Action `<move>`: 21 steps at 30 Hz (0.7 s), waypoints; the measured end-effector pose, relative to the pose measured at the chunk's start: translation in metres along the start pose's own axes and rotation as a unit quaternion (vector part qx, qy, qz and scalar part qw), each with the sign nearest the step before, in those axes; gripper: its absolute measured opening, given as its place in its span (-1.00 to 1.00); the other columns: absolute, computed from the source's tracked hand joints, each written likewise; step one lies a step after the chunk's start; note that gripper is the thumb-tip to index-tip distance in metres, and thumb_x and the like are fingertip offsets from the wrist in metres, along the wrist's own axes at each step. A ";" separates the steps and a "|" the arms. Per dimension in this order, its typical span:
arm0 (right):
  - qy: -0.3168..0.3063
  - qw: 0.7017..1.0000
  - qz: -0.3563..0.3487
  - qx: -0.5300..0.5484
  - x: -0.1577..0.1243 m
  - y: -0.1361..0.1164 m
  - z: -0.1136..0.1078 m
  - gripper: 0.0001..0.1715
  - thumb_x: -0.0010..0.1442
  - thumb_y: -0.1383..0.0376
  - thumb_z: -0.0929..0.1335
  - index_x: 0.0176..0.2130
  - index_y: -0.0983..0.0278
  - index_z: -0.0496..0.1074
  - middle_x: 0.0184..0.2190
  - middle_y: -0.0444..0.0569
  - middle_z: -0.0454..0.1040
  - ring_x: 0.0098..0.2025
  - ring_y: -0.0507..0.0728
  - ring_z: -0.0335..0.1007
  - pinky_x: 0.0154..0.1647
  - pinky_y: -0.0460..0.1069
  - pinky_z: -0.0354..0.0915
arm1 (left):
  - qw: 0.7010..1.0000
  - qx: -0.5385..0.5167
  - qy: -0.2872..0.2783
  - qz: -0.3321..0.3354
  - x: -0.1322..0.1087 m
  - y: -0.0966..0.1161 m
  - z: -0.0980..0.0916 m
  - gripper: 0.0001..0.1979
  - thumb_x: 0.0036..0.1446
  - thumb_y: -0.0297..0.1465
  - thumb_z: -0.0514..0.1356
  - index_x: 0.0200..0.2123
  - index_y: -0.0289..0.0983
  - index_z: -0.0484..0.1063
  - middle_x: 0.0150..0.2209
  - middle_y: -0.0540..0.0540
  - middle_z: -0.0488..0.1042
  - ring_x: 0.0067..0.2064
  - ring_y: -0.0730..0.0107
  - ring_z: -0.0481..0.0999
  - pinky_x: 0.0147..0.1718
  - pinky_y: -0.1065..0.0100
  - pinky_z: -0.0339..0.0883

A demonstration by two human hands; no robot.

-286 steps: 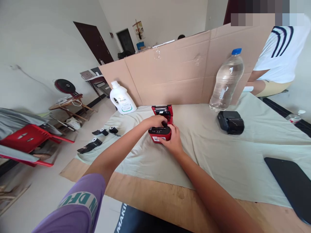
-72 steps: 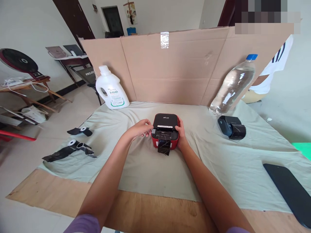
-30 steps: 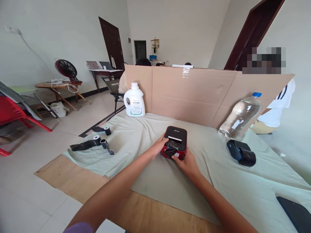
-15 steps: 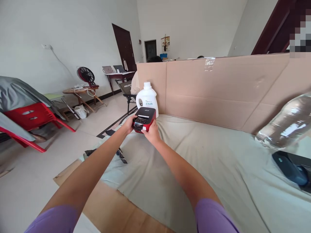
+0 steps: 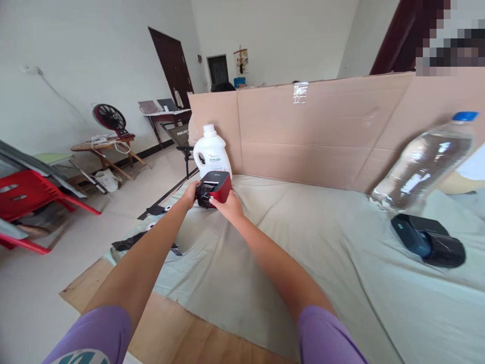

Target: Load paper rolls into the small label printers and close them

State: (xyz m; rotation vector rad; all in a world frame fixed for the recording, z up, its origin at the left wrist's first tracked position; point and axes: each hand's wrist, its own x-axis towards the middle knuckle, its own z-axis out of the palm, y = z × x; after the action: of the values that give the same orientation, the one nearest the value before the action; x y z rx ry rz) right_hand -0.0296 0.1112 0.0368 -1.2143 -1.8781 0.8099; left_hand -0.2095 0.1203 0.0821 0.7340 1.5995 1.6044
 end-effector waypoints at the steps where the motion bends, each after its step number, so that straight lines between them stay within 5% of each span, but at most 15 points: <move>1: 0.006 1.000 0.016 -0.021 -0.013 0.007 -0.023 -0.14 0.09 -0.19 0.39 0.19 0.25 0.33 0.13 0.15 0.46 0.18 0.37 0.38 0.16 0.21 0.32 | 0.999 0.007 0.031 0.035 -0.014 0.002 0.001 -0.76 0.11 -0.34 0.14 -0.16 -0.31 0.43 -0.19 -0.18 0.57 -0.17 0.20 0.55 -0.16 0.28 0.41; 3: 0.029 0.995 0.020 -0.098 -0.044 0.032 -0.086 -0.14 0.13 -0.17 0.36 0.21 0.30 0.32 0.21 0.20 0.39 0.23 0.37 0.33 0.22 0.19 0.26 | 0.985 0.035 0.077 0.147 -0.051 -0.003 0.009 -0.70 0.19 -0.35 0.09 -0.01 -0.23 0.37 0.02 -0.14 0.51 0.05 0.24 0.48 0.04 0.30 0.33; 5: 0.068 0.975 0.026 -0.212 -0.082 0.066 -0.163 -0.22 0.17 -0.06 0.36 0.21 0.35 0.32 0.21 0.25 0.38 0.24 0.38 0.28 0.25 0.19 0.20 | 0.940 0.121 0.038 0.316 -0.099 -0.021 0.025 -0.70 0.24 -0.35 0.05 0.01 -0.22 0.39 0.08 -0.13 0.49 0.13 0.23 0.44 0.14 0.26 0.27; 8: 0.183 0.895 0.122 -0.387 -0.141 0.113 -0.283 -0.23 0.19 0.01 0.35 0.22 0.41 0.27 0.16 0.34 0.36 0.23 0.47 0.20 0.20 0.28 0.17 | 0.807 0.325 -0.287 0.401 -0.181 -0.063 0.061 -0.69 0.28 -0.27 0.06 0.00 -0.21 0.46 0.07 -0.14 0.53 0.13 0.20 0.46 0.21 0.17 0.23; 11: 0.258 0.803 0.280 -0.459 -0.184 0.141 -0.371 -0.13 0.11 -0.06 0.39 0.19 0.44 0.24 0.15 0.41 0.30 0.23 0.54 0.13 0.14 0.33 0.15 | 0.646 0.455 -0.445 0.422 -0.248 -0.099 0.093 -0.50 0.35 -0.15 0.00 0.27 -0.16 0.29 0.33 -0.14 0.28 0.37 0.15 0.21 0.37 0.01 -0.06; 13: 0.245 0.781 0.372 -0.437 -0.198 0.154 -0.406 -0.10 0.06 -0.09 0.42 0.17 0.42 0.24 0.15 0.40 0.26 0.22 0.54 0.14 0.11 0.30 0.19 | 0.587 0.501 -0.473 0.425 -0.274 -0.110 0.107 -0.40 0.37 -0.07 -0.08 0.39 -0.14 0.10 0.44 -0.10 0.03 0.46 0.10 -0.05 0.39 -0.07 -0.22; 15: 0.214 0.788 0.419 -0.396 -0.202 0.164 -0.426 -0.05 0.04 -0.09 0.43 0.22 0.37 0.20 0.16 0.37 0.24 0.21 0.52 0.18 0.06 0.26 0.25 | 0.559 0.525 -0.478 0.428 -0.285 -0.113 0.112 -0.34 0.38 -0.02 -0.15 0.43 -0.14 -0.02 0.47 -0.07 -0.10 0.48 0.08 -0.18 0.40 -0.08 -0.28; 21: 0.156 0.828 0.404 -0.355 -0.194 0.178 -0.445 0.10 -0.01 0.00 0.48 0.35 0.28 0.07 0.19 0.46 0.23 0.19 0.58 0.21 -0.03 0.29 0.25 | 0.542 0.530 -0.491 0.430 -0.286 -0.108 0.104 -0.33 0.38 0.01 -0.22 0.45 -0.14 -0.08 0.48 -0.04 -0.15 0.49 0.12 -0.21 0.41 -0.03 -0.30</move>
State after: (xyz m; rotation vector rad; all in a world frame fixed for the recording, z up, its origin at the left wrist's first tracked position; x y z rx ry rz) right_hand 0.4817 0.0424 0.0765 -2.5333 -1.3684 0.2278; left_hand 0.0477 -0.0613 0.0111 2.7603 1.0860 0.0828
